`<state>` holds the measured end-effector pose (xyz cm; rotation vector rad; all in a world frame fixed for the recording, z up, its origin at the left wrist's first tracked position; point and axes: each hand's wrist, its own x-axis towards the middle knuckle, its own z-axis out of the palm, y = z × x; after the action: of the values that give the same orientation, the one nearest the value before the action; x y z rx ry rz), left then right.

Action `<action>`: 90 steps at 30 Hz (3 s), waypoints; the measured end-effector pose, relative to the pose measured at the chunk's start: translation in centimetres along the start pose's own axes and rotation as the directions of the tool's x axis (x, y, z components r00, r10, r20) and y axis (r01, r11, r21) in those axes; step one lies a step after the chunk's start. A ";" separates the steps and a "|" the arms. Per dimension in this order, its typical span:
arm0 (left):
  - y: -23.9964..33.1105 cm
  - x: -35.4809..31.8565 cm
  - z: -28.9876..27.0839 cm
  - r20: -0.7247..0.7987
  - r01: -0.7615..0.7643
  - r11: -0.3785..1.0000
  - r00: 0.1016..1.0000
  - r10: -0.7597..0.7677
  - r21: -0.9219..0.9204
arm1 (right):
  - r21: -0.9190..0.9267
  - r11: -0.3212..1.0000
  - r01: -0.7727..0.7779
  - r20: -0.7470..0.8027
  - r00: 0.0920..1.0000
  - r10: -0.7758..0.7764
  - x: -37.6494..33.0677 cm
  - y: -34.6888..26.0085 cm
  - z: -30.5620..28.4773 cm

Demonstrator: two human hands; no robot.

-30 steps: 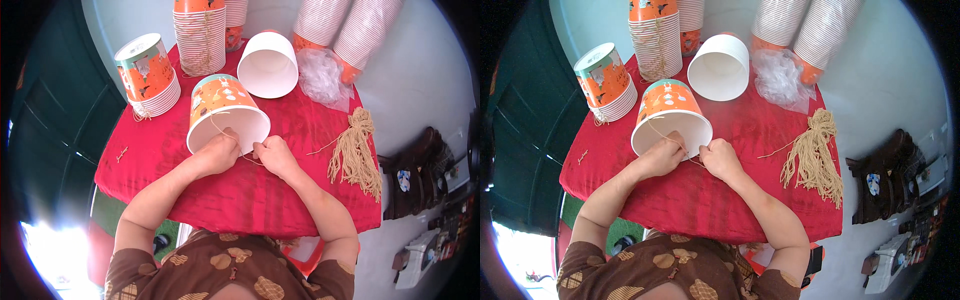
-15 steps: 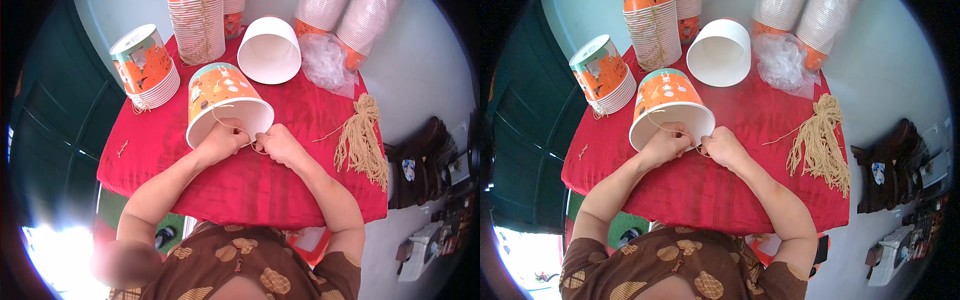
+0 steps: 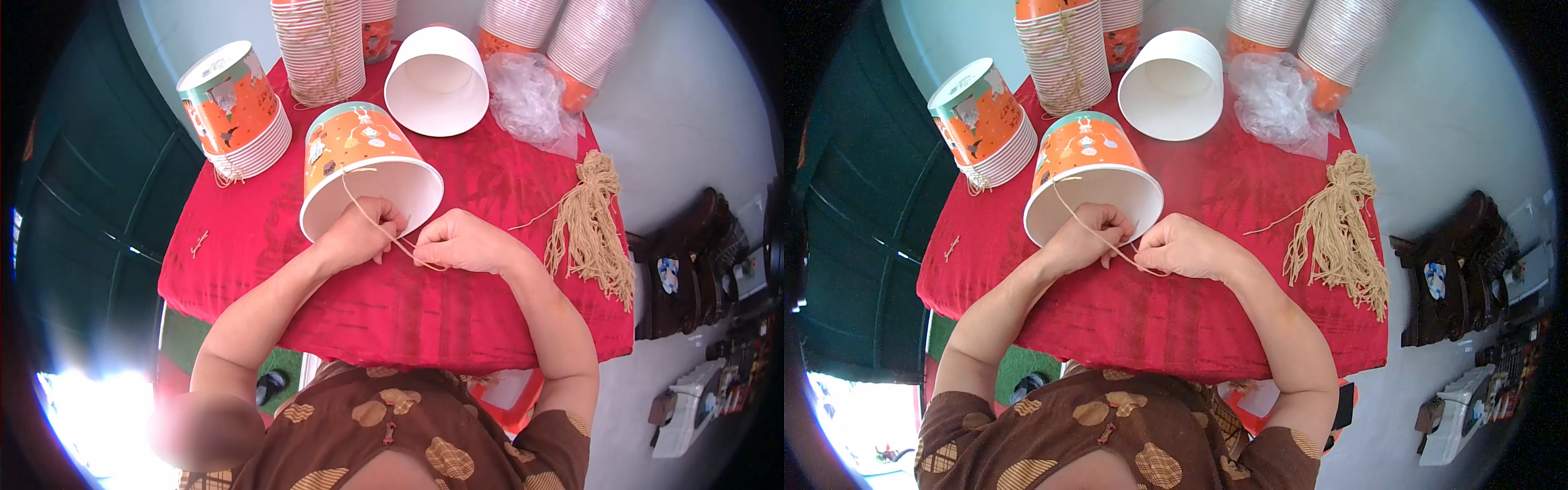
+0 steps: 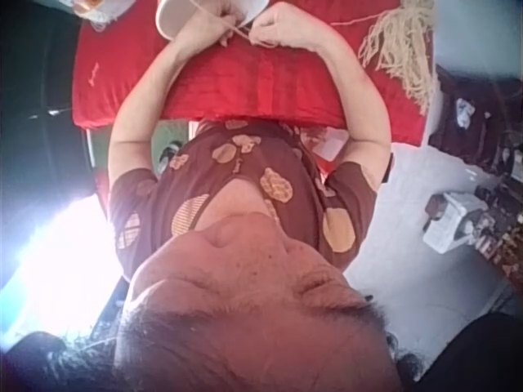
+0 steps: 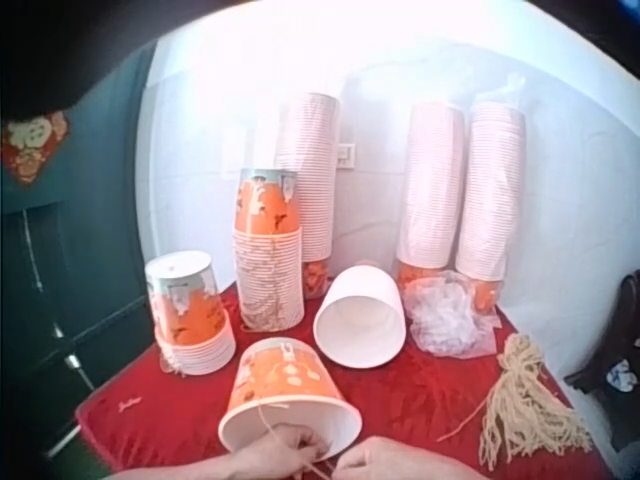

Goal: Attaching strings to paper buckets to create decorations.

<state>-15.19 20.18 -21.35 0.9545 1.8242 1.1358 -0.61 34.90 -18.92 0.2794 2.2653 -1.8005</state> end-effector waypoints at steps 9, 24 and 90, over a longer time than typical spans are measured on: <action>-0.7 -0.1 0.3 0.047 -0.130 0.988 0.991 0.126 0.086 | -0.378 0.831 0.407 -0.341 0.774 -0.534 -0.2 -1.0 1.0; -0.8 0.2 0.4 -0.047 -0.219 0.972 0.974 0.223 0.081 | -0.501 0.794 0.344 -0.587 0.539 -0.604 1.5 1.5 3.3; -0.2 0.1 -0.7 0.069 -0.046 0.995 0.996 0.052 -0.086 | -0.679 0.709 0.193 -0.426 0.682 -0.594 3.3 4.5 2.8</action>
<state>-15.87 19.95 -21.31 0.9829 1.6914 1.1844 -2.29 33.16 -24.68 0.2727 3.4929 -1.1045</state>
